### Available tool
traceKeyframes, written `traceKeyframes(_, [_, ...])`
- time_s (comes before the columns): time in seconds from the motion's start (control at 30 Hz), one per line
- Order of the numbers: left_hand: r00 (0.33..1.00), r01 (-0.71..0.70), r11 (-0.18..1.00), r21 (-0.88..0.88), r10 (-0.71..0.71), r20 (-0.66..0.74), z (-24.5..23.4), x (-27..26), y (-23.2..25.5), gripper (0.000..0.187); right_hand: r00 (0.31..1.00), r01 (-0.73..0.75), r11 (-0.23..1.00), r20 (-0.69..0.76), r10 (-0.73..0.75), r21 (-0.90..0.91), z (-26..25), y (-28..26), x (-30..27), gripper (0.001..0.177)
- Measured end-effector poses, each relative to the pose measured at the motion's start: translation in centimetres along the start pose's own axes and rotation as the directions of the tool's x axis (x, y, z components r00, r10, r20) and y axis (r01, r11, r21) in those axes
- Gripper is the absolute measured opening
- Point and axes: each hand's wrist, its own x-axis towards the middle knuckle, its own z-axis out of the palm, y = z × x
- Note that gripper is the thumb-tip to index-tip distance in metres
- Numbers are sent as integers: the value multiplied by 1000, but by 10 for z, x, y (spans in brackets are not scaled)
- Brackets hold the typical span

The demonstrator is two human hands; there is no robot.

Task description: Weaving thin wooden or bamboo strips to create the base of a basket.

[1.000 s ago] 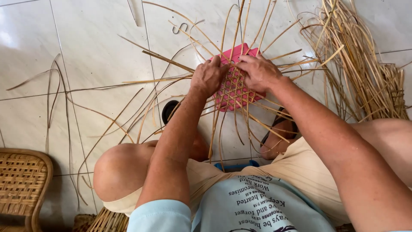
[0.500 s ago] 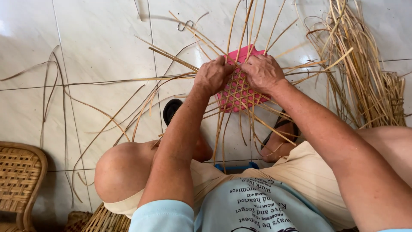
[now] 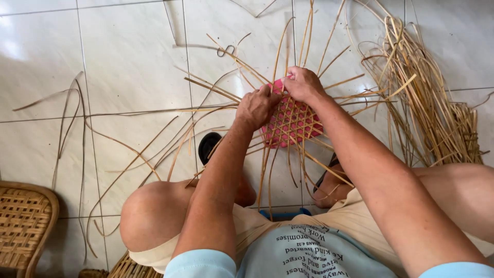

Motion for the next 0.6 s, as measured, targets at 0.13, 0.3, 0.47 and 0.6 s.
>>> traceKeyframes(0.13, [1000, -4, 1000, 3, 4, -28, 8, 0, -3, 25, 999, 28, 998, 21, -27, -58, -18, -43, -14, 43])
traceKeyframes(0.3, [998, -27, 1000, 6, 27, -51, 17, 2, -7, 28, 999, 51, 961, 24, -46, -271, -24, -66, -12, 49])
traceKeyframes(0.47, [998, 7, 1000, 21, -6, -60, 19, 3, -5, 23, 993, 121, 910, 45, -112, -396, -4, -55, 9, 31])
traceKeyframes(0.6, [999, 7, 1000, 7, -7, -54, 14, 1, -2, 23, 991, 133, 893, 62, -118, -431, -15, -64, 5, 36])
